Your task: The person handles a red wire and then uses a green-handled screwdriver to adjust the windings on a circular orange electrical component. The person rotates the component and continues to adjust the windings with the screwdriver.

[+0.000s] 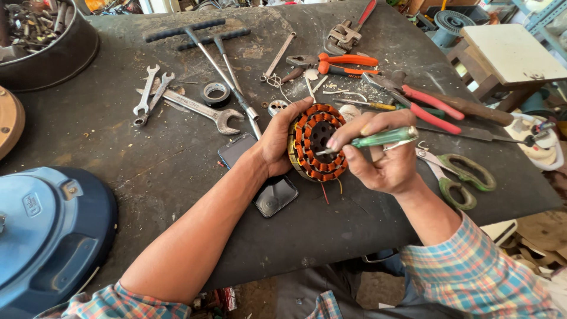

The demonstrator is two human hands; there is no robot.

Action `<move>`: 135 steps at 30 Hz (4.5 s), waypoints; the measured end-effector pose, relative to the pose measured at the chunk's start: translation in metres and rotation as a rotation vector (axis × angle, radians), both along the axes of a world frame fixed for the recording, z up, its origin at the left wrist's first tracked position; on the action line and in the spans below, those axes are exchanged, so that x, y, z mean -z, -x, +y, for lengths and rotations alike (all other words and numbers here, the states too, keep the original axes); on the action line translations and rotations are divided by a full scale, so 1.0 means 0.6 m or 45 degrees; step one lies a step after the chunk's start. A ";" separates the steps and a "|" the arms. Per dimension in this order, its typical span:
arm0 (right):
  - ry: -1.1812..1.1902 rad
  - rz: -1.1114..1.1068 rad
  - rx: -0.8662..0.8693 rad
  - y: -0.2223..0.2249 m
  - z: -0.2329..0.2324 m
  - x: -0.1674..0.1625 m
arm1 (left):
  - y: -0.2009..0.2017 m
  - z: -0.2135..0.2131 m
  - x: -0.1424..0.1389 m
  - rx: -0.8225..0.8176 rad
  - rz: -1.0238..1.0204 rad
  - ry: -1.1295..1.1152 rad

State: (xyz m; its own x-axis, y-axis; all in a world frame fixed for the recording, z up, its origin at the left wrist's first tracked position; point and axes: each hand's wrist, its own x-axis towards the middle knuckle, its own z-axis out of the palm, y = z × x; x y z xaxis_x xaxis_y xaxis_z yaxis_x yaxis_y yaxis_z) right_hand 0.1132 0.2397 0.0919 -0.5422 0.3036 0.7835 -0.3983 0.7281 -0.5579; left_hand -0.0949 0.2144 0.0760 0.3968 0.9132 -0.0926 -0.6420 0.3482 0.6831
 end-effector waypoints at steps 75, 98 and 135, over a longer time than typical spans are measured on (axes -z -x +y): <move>-0.454 -0.371 0.078 0.014 -0.013 -0.002 | 0.006 0.002 0.015 -0.062 -0.030 0.014; -0.233 -0.339 0.089 0.007 0.004 0.005 | 0.006 0.003 0.016 -0.065 -0.001 -0.010; -0.256 -0.420 0.278 -0.017 -0.031 -0.005 | 0.001 0.015 0.016 0.034 0.019 0.041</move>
State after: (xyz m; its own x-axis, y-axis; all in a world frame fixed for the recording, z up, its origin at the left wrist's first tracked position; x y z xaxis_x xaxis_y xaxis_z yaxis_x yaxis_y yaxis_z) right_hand 0.1234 0.2210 0.0949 -0.7133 0.2984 0.6342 -0.0472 0.8823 -0.4683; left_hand -0.0954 0.2232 0.0665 0.4193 0.8988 -0.1280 -0.6217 0.3870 0.6809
